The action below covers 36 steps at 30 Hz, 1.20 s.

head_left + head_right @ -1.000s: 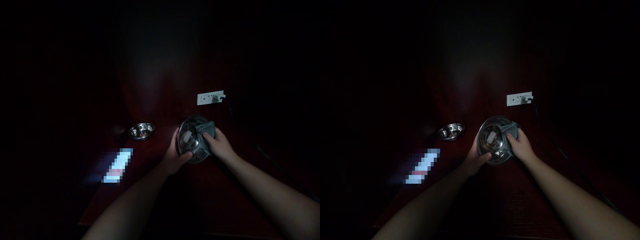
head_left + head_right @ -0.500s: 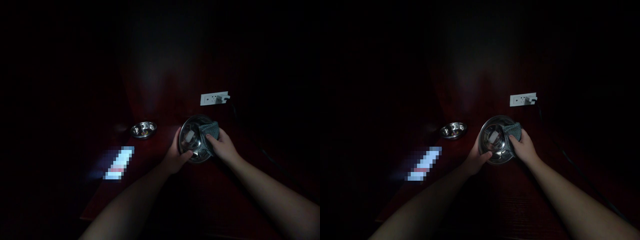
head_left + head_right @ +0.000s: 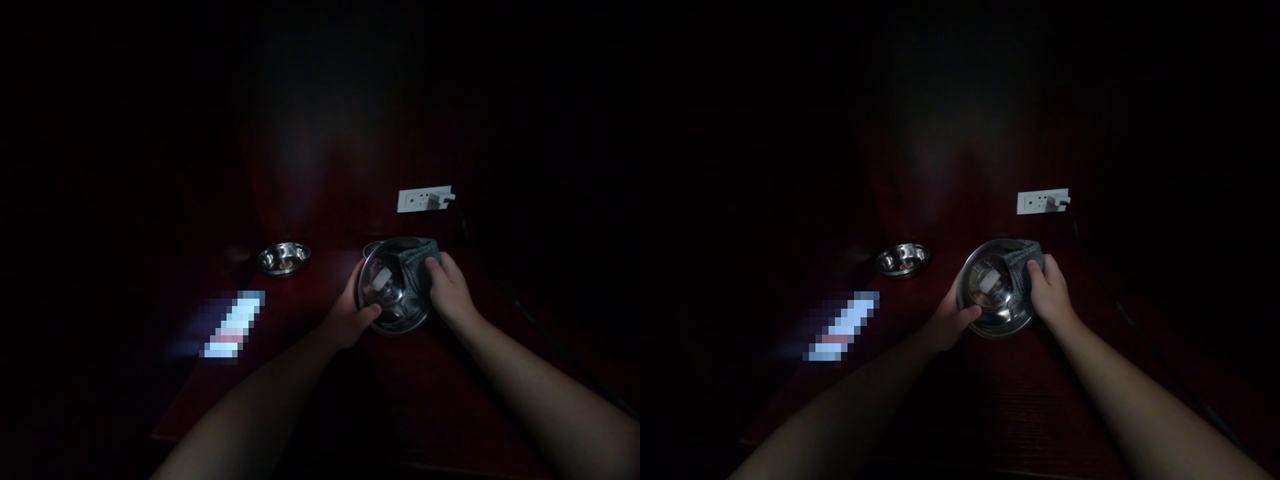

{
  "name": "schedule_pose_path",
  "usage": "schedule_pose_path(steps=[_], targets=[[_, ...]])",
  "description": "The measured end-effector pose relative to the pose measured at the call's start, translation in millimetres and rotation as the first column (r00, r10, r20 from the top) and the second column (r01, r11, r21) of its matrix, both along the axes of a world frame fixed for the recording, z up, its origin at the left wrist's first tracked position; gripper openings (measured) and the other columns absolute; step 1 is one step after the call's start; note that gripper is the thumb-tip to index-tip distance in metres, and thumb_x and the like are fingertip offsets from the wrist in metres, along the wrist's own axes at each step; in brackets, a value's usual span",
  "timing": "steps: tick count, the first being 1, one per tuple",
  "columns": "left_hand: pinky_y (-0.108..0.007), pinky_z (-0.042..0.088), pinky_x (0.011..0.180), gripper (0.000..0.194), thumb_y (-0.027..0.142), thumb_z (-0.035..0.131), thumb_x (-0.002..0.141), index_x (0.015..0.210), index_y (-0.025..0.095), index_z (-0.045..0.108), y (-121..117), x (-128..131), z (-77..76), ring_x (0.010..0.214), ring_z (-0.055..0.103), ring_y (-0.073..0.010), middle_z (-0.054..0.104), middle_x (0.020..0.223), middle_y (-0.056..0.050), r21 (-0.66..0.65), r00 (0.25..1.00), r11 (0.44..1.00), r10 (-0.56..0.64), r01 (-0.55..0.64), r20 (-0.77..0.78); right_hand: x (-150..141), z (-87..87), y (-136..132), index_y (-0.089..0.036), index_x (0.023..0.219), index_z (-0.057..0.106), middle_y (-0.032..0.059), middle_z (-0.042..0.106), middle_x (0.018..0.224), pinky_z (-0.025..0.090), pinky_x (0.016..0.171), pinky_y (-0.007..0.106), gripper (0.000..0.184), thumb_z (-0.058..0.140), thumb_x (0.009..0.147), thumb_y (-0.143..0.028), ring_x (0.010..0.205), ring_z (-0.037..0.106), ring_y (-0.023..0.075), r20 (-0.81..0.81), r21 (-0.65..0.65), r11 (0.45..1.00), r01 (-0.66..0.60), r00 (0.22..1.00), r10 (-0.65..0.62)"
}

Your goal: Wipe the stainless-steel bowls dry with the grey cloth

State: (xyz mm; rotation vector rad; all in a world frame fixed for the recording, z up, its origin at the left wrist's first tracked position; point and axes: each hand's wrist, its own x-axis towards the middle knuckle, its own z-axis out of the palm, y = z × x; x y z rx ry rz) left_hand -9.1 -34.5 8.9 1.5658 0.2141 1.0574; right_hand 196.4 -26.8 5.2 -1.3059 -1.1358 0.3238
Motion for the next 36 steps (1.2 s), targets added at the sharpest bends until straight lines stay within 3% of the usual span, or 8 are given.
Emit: schedule_pose_path(steps=[5, 10, 14, 18, 21, 27, 36], targets=[[-0.049, 0.034, 0.104, 0.085, 0.017, 0.059, 0.073, 0.144, 0.021, 0.012, 4.8, -1.1, -7.2, 0.125, 0.043, -0.0312, 0.044, 0.138, -0.012, -0.050, 1.000, 0.999, -0.001, 0.001, -0.002, -1.0, 3.1, -2.0, -0.024, 0.074, 0.050, 0.0005, 0.051, 0.072, 0.038, 0.060, 0.032, 0.027, 0.046, 0.082, -0.049, 0.067, 0.048, 0.0180, -0.046, 0.026, 0.998, -0.062, 0.997, 0.063], [-0.047, 0.030, 0.107, 0.068, 0.021, 0.057, 0.077, 0.138, 0.020, 0.028, 8.4, -3.8, -12.6, 0.125, 0.043, -0.0289, 0.047, 0.135, -0.010, 0.029, 0.984, 0.986, 0.167, -0.165, -0.069, -3.8, 4.0, -1.2, -0.022, 0.073, 0.047, -0.0012, 0.049, 0.068, 0.036, 0.055, 0.029, 0.028, 0.049, 0.081, -0.049, 0.062, 0.046, 0.0152, -0.023, 0.010, 0.999, -0.040, 0.999, 0.040], [-0.047, 0.029, 0.108, 0.071, 0.029, 0.057, 0.079, 0.140, 0.020, 0.022, 4.6, -4.7, -8.0, 0.126, 0.040, -0.0282, 0.044, 0.137, -0.011, 0.082, 0.969, 0.970, 0.234, -0.228, -0.078, -3.1, 1.9, 0.8, -0.022, 0.075, 0.046, -0.0011, 0.049, 0.068, 0.037, 0.054, 0.029, 0.026, 0.051, 0.081, -0.047, 0.060, 0.046, 0.0151, 0.054, 0.024, 0.999, 0.036, 0.998, -0.037], [-0.046, 0.024, 0.112, 0.088, 0.030, 0.064, 0.075, 0.143, 0.020, 0.010, 0.4, -2.8, -2.6, 0.133, 0.031, -0.0283, 0.031, 0.145, -0.014, 0.160, 0.982, 0.971, 0.185, -0.178, -0.031, -3.0, -0.1, 2.8, -0.023, 0.076, 0.045, -0.0010, 0.050, 0.068, 0.038, 0.054, 0.030, 0.025, 0.050, 0.081, -0.046, 0.059, 0.046, 0.0147, 0.029, 0.048, 0.994, 0.093, 0.995, -0.095], [-0.047, 0.024, 0.111, 0.090, 0.027, 0.065, 0.074, 0.143, 0.021, 0.007, 2.5, -1.8, -4.8, 0.131, 0.034, -0.0277, 0.036, 0.142, -0.014, 0.127, 0.983, 0.976, 0.181, -0.175, -0.040, -4.6, -0.3, 3.0, -0.022, 0.076, 0.045, -0.0009, 0.049, 0.068, 0.038, 0.053, 0.029, 0.026, 0.051, 0.080, -0.048, 0.059, 0.047, 0.0149, 0.008, 0.035, 0.998, 0.054, 0.998, -0.055], [-0.049, 0.024, 0.110, 0.085, 0.023, 0.065, 0.072, 0.142, 0.022, 0.016, 11.8, -3.5, -9.2, 0.129, 0.037, -0.0293, 0.040, 0.140, -0.012, 0.057, 0.984, 0.984, 0.169, -0.166, -0.049, -4.9, -1.2, 3.1, -0.022, 0.077, 0.047, -0.0006, 0.051, 0.067, 0.038, 0.053, 0.029, 0.029, 0.052, 0.078, -0.050, 0.058, 0.048, 0.0151, 0.047, -0.026, 1.000, -0.009, 0.999, 0.010], [-0.047, 0.026, 0.109, 0.086, 0.023, 0.064, 0.071, 0.142, 0.020, 0.015, 8.6, -4.5, -0.7, 0.129, 0.037, -0.0291, 0.040, 0.140, -0.012, 0.059, 0.995, 0.993, 0.100, -0.098, -0.029, -3.7, -1.4, 4.0, -0.021, 0.077, 0.048, -0.0005, 0.051, 0.066, 0.037, 0.050, 0.028, 0.031, 0.050, 0.077, -0.052, 0.056, 0.047, 0.0146, 0.154, -0.059, 0.997, 0.051, 0.987, -0.041]])
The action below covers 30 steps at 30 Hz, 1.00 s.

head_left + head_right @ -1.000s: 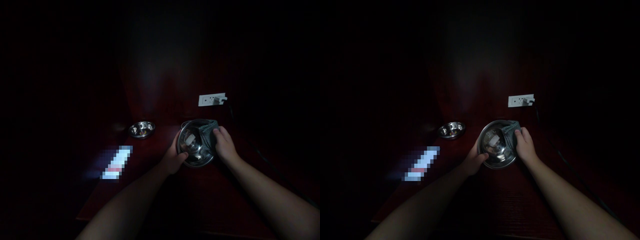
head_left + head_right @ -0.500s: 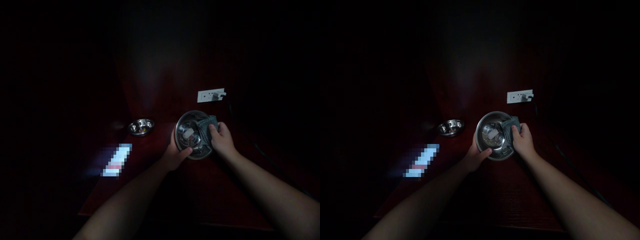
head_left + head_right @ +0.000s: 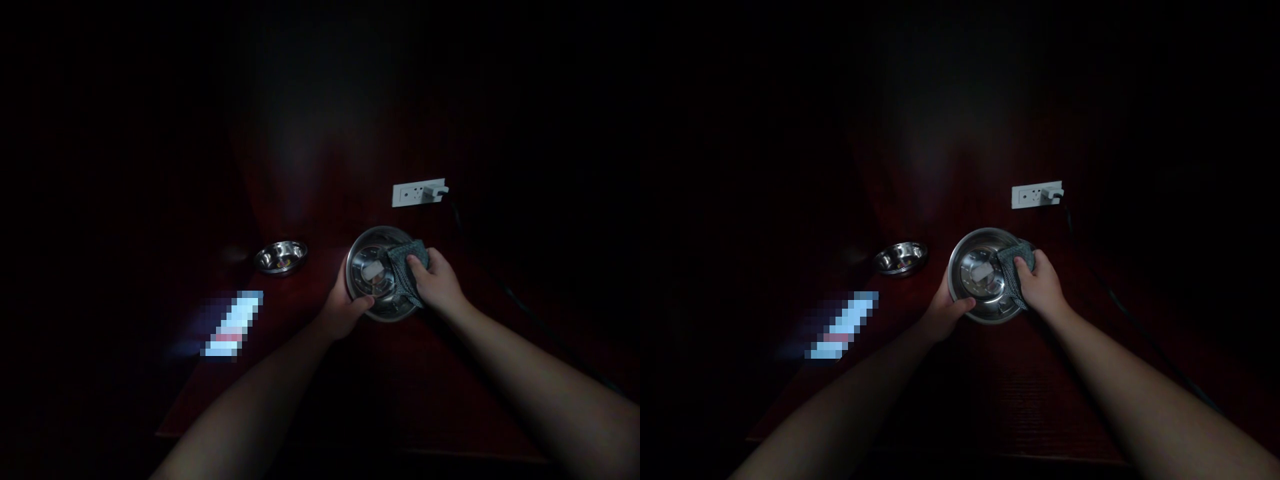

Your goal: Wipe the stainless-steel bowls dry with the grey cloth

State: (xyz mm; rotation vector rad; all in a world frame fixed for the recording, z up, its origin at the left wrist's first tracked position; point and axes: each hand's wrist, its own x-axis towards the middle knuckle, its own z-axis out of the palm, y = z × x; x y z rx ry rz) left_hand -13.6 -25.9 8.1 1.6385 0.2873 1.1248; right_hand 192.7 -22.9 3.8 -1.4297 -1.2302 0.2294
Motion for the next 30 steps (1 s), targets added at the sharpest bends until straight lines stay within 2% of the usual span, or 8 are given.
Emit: schedule_pose_path(steps=[8, 14, 22, 30], targets=[[-0.049, 0.023, 0.110, 0.087, 0.029, 0.065, 0.072, 0.142, 0.020, 0.015, -1.8, -0.4, 0.5, 0.131, 0.034, -0.0305, 0.038, 0.142, -0.014, 0.028, 1.000, 0.999, 0.030, -0.030, -0.004, -3.9, 5.4, -4.3, -0.021, 0.076, 0.049, 0.0006, 0.053, 0.067, 0.038, 0.055, 0.030, 0.029, 0.051, 0.078, -0.050, 0.059, 0.050, 0.0162, 0.031, -0.025, 0.999, 0.027, 0.999, -0.026], [-0.049, 0.027, 0.108, 0.086, 0.030, 0.066, 0.072, 0.142, 0.020, 0.018, -2.7, -1.4, 5.9, 0.129, 0.037, -0.0311, 0.040, 0.140, -0.014, 0.047, 1.000, 0.999, -0.010, 0.010, 0.014, -3.2, 4.0, -3.8, -0.021, 0.076, 0.050, 0.0008, 0.054, 0.067, 0.037, 0.053, 0.030, 0.030, 0.051, 0.078, -0.050, 0.058, 0.049, 0.0162, 0.016, -0.020, 0.999, 0.029, 0.999, -0.028], [-0.050, 0.028, 0.107, 0.082, 0.034, 0.067, 0.071, 0.139, 0.020, 0.024, -2.3, -1.1, 4.9, 0.128, 0.038, -0.0314, 0.040, 0.140, -0.014, 0.034, 0.999, 0.999, -0.027, 0.027, 0.021, -2.2, 2.5, -3.1, -0.020, 0.076, 0.050, 0.0005, 0.053, 0.065, 0.037, 0.050, 0.029, 0.033, 0.051, 0.077, -0.053, 0.056, 0.048, 0.0151, 0.010, 0.010, 1.000, 0.018, 1.000, -0.018], [-0.048, 0.026, 0.109, 0.080, 0.030, 0.064, 0.075, 0.141, 0.019, 0.020, -4.5, -0.7, 3.3, 0.129, 0.038, -0.0297, 0.041, 0.139, -0.014, 0.075, 0.998, 0.995, 0.064, -0.064, -0.006, -1.3, 0.3, -0.1, -0.021, 0.079, 0.050, 0.0018, 0.055, 0.071, 0.040, 0.056, 0.031, 0.031, 0.052, 0.077, -0.052, 0.064, 0.051, 0.0179, -0.084, -0.006, 0.999, -0.047, 0.995, 0.046]])
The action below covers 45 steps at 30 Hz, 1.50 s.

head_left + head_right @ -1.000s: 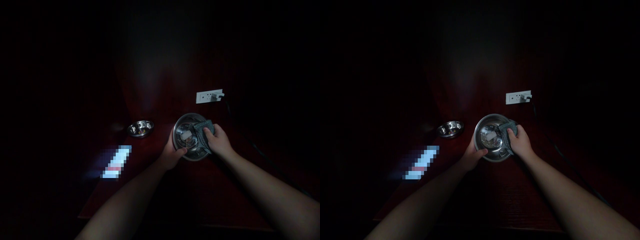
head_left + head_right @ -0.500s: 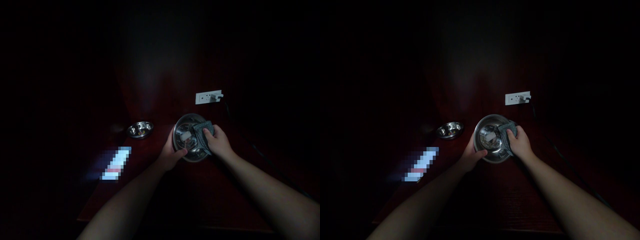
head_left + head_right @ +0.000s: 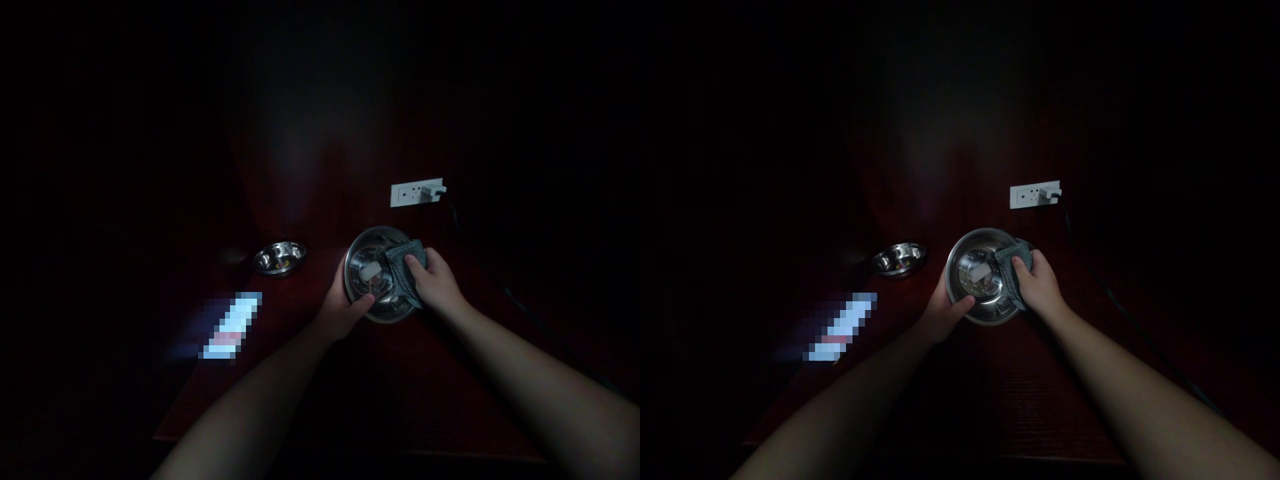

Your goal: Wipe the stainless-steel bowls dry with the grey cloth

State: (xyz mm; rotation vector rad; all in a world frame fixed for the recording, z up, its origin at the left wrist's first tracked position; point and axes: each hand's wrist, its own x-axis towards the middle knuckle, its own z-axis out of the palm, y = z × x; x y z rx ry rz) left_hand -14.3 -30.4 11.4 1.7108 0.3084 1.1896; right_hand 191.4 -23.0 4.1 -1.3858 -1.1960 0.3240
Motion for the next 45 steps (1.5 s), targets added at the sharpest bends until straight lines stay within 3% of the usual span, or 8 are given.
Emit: schedule_pose_path(steps=[5, 9, 17, 22, 35, 45], targets=[[-0.048, 0.024, 0.110, 0.088, 0.031, 0.066, 0.073, 0.142, 0.020, 0.014, 1.2, -0.8, -0.7, 0.131, 0.034, -0.0295, 0.035, 0.143, -0.015, 0.067, 0.999, 0.997, 0.046, -0.046, 0.000, -0.5, 3.1, -2.5, -0.023, 0.077, 0.053, 0.0013, 0.055, 0.072, 0.041, 0.060, 0.032, 0.023, 0.044, 0.080, -0.044, 0.066, 0.050, 0.0185, -0.112, 0.051, 0.997, -0.060, 0.992, 0.065], [-0.048, 0.023, 0.111, 0.087, 0.031, 0.066, 0.073, 0.142, 0.021, 0.014, 3.8, -1.8, -2.4, 0.131, 0.035, -0.0293, 0.036, 0.142, -0.014, 0.077, 0.996, 0.993, 0.090, -0.091, 0.008, 1.7, 6.7, -4.6, -0.023, 0.074, 0.053, 0.0004, 0.051, 0.066, 0.038, 0.057, 0.031, 0.017, 0.043, 0.078, -0.036, 0.062, 0.048, 0.0172, -0.040, 0.044, 0.996, -0.082, 0.996, 0.084], [-0.047, 0.028, 0.108, 0.080, 0.033, 0.064, 0.075, 0.141, 0.020, 0.021, 4.9, -2.0, -2.1, 0.127, 0.039, -0.0290, 0.041, 0.138, -0.014, 0.034, 0.996, 0.996, 0.082, -0.083, 0.034, 2.9, 3.8, -1.3, -0.022, 0.075, 0.051, -0.0004, 0.052, 0.066, 0.036, 0.051, 0.029, 0.023, 0.051, 0.078, -0.044, 0.057, 0.046, 0.0154, 0.003, -0.006, 0.994, -0.110, 0.994, 0.110], [-0.048, 0.028, 0.108, 0.079, 0.035, 0.064, 0.075, 0.141, 0.020, 0.022, 0.3, -0.8, 3.9, 0.127, 0.040, -0.0301, 0.042, 0.137, -0.014, 0.039, 0.999, 0.999, 0.022, -0.023, 0.040, 0.6, 4.7, -2.1, -0.022, 0.073, 0.049, -0.0002, 0.052, 0.067, 0.037, 0.051, 0.029, 0.026, 0.055, 0.077, -0.047, 0.059, 0.047, 0.0155, -0.047, 0.059, 0.989, -0.135, 0.989, 0.138], [-0.050, 0.030, 0.106, 0.085, 0.032, 0.069, 0.070, 0.140, 0.021, 0.023, 2.7, 0.8, 3.9, 0.127, 0.039, -0.0331, 0.039, 0.141, -0.014, -0.043, 0.996, 0.998, -0.047, 0.050, 0.079, 1.1, -4.3, 2.9, -0.021, 0.077, 0.048, -0.0008, 0.050, 0.067, 0.036, 0.050, 0.028, 0.027, 0.054, 0.078, -0.048, 0.058, 0.046, 0.0149, -0.032, 0.057, 0.998, -0.005, 0.999, 0.007], [-0.050, 0.028, 0.109, 0.085, 0.030, 0.067, 0.073, 0.142, 0.020, 0.018, -3.0, 4.6, 1.7, 0.130, 0.036, -0.0310, 0.039, 0.141, -0.015, 0.005, 0.996, 0.998, -0.061, 0.061, 0.070, -1.3, -1.0, 0.8, -0.022, 0.079, 0.049, -0.0008, 0.052, 0.068, 0.037, 0.052, 0.029, 0.027, 0.054, 0.077, -0.048, 0.059, 0.047, 0.0153, -0.090, 0.027, 0.999, -0.021, 0.996, 0.024]])
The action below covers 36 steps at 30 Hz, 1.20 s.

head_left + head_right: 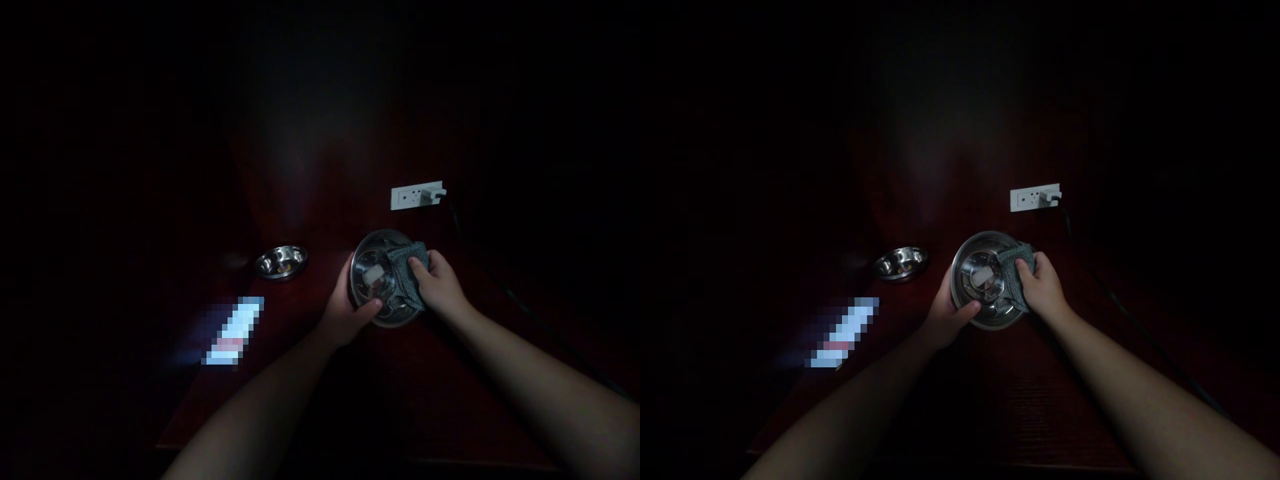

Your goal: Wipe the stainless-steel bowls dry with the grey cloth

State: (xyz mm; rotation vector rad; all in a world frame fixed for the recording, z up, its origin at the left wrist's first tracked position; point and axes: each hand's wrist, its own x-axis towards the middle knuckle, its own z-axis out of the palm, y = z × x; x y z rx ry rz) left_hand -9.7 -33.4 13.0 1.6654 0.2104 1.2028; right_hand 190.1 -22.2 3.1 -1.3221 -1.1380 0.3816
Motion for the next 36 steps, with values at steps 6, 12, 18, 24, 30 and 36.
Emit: schedule_pose_path(steps=[6, 12, 18, 24, 30, 36], targets=[[-0.052, 0.027, 0.109, 0.088, 0.032, 0.068, 0.071, 0.142, 0.019, 0.017, 0.3, 0.4, -1.5, 0.130, 0.036, -0.0330, 0.037, 0.142, -0.017, 0.033, 0.999, 0.999, 0.035, -0.035, 0.002, -1.0, 6.5, -4.3, -0.022, 0.077, 0.051, -0.0011, 0.052, 0.069, 0.038, 0.057, 0.029, 0.016, 0.053, 0.076, -0.038, 0.064, 0.049, 0.0161, -0.086, 0.011, 0.998, -0.068, 0.994, 0.069], [-0.053, 0.026, 0.109, 0.089, 0.030, 0.068, 0.071, 0.142, 0.020, 0.015, 3.6, -2.1, -3.6, 0.131, 0.035, -0.0321, 0.035, 0.143, -0.016, 0.048, 0.996, 0.995, 0.085, -0.084, -0.020, 0.7, 10.5, -8.2, -0.024, 0.075, 0.053, -0.0029, 0.050, 0.065, 0.037, 0.054, 0.028, 0.008, 0.047, 0.071, -0.023, 0.060, 0.047, 0.0156, -0.100, 0.017, 0.995, -0.098, 0.990, 0.099], [-0.050, 0.027, 0.110, 0.087, 0.032, 0.068, 0.071, 0.140, 0.018, 0.018, 2.2, -0.6, -1.4, 0.130, 0.037, -0.0311, 0.037, 0.142, -0.017, 0.040, 0.993, 0.992, 0.118, -0.118, 0.004, 3.3, 10.8, -3.6, -0.023, 0.081, 0.053, -0.0010, 0.058, 0.075, 0.045, 0.060, 0.030, 0.019, 0.064, 0.069, -0.031, 0.069, 0.055, 0.0173, -0.138, 0.036, 0.961, -0.273, 0.951, 0.275], [-0.051, 0.025, 0.110, 0.086, 0.033, 0.067, 0.072, 0.141, 0.019, 0.017, -3.6, -0.9, 2.1, 0.132, 0.034, -0.0316, 0.037, 0.142, -0.016, 0.034, 0.996, 0.996, 0.089, -0.088, -0.013, 6.0, 3.6, 1.2, -0.022, 0.085, 0.055, 0.0008, 0.062, 0.081, 0.049, 0.066, 0.033, 0.025, 0.069, 0.069, -0.036, 0.072, 0.059, 0.0181, -0.099, 0.073, 0.963, -0.259, 0.959, 0.266], [-0.050, 0.025, 0.111, 0.089, 0.033, 0.068, 0.071, 0.142, 0.020, 0.016, -2.2, -0.4, -0.4, 0.133, 0.032, -0.0316, 0.034, 0.144, -0.016, 0.063, 0.999, 0.997, 0.035, -0.034, -0.013, -2.1, 5.4, -1.4, -0.020, 0.090, 0.059, 0.0030, 0.066, 0.084, 0.050, 0.069, 0.033, 0.031, 0.070, 0.068, -0.038, 0.072, 0.062, 0.0178, -0.235, 0.078, 0.964, -0.254, 0.935, 0.265], [-0.050, 0.024, 0.111, 0.089, 0.034, 0.068, 0.071, 0.142, 0.019, 0.017, 0.2, 0.2, -0.1, 0.133, 0.033, -0.0312, 0.033, 0.144, -0.017, 0.071, 0.999, 0.997, 0.034, -0.032, -0.014, -8.8, 8.4, -6.5, -0.018, 0.088, 0.060, 0.0040, 0.066, 0.083, 0.050, 0.069, 0.034, 0.032, 0.069, 0.067, -0.041, 0.071, 0.062, 0.0178, -0.296, 0.088, 0.974, -0.208, 0.928, 0.225]])
